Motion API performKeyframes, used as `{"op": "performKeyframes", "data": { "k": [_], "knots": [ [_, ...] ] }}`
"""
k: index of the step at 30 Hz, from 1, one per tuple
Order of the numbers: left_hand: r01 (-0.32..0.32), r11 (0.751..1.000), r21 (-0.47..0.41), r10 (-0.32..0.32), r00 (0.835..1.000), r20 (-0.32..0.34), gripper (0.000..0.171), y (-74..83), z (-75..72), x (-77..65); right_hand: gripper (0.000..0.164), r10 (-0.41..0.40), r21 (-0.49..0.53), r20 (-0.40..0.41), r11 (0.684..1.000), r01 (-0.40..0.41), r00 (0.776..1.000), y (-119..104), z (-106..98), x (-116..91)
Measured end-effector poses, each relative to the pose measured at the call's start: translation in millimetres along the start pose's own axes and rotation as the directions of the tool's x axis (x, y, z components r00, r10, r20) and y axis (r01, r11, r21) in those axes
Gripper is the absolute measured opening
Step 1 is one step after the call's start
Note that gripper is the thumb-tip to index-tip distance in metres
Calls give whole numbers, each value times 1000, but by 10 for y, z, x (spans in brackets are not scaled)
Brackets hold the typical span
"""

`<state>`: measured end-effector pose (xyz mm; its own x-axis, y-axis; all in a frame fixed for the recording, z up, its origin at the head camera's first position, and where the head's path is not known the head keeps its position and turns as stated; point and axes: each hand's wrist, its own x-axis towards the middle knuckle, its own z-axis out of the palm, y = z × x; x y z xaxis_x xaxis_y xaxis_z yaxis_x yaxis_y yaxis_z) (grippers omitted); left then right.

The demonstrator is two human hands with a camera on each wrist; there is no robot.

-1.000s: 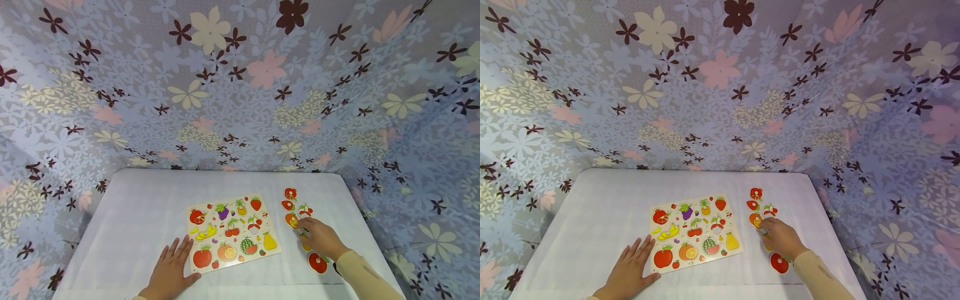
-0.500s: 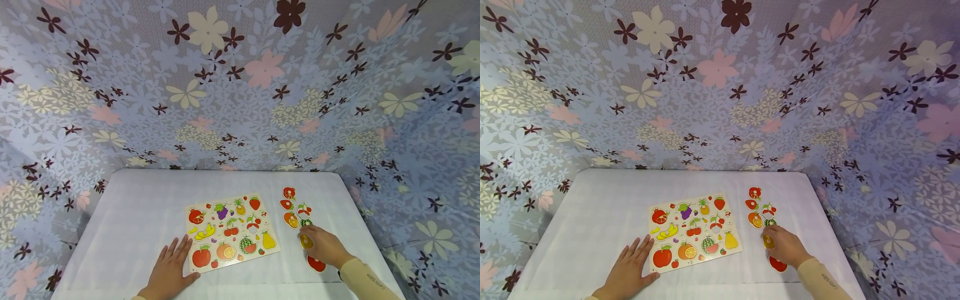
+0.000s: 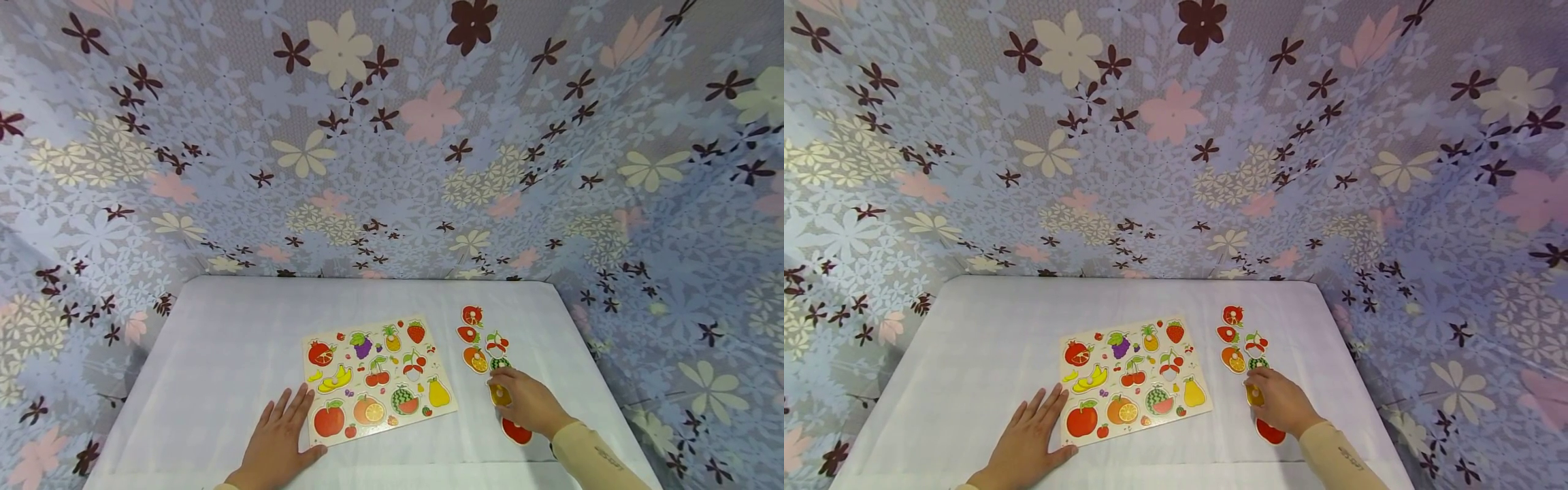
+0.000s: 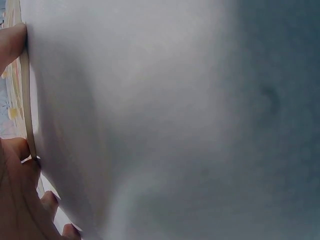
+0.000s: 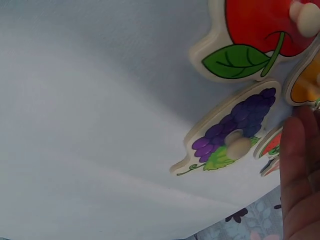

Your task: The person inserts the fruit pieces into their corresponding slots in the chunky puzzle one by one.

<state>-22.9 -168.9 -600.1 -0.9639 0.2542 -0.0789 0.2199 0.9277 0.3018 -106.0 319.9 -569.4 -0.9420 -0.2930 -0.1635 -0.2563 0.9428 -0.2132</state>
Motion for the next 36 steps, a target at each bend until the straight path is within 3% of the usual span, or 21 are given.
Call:
{"op": "performKeyframes", "data": {
  "k": [10, 22, 31, 36],
  "knots": [
    [4, 1000, 15, -4, 1000, -1, 101, 7, -7, 0, 43, 30, 21, 23, 999, -30, 999, 0, -26, 13],
    [3, 1000, 19, -2, 1000, -6, 101, 9, -19, -9, 35, -43, -22, -33, 999, 42, 999, 38, 31, 24],
    [7, 999, 33, -7, 1000, -9, 101, 1, 3, 2, 34, 12, -9, -16, 1000, -12, 1000, -8, 39, 61],
    [5, 1000, 29, -5, 1000, -4, 102, 4, -13, 3, 42, 29, -7, 7, 1000, -29, 1000, -3, 37, 72]
  ]
}}
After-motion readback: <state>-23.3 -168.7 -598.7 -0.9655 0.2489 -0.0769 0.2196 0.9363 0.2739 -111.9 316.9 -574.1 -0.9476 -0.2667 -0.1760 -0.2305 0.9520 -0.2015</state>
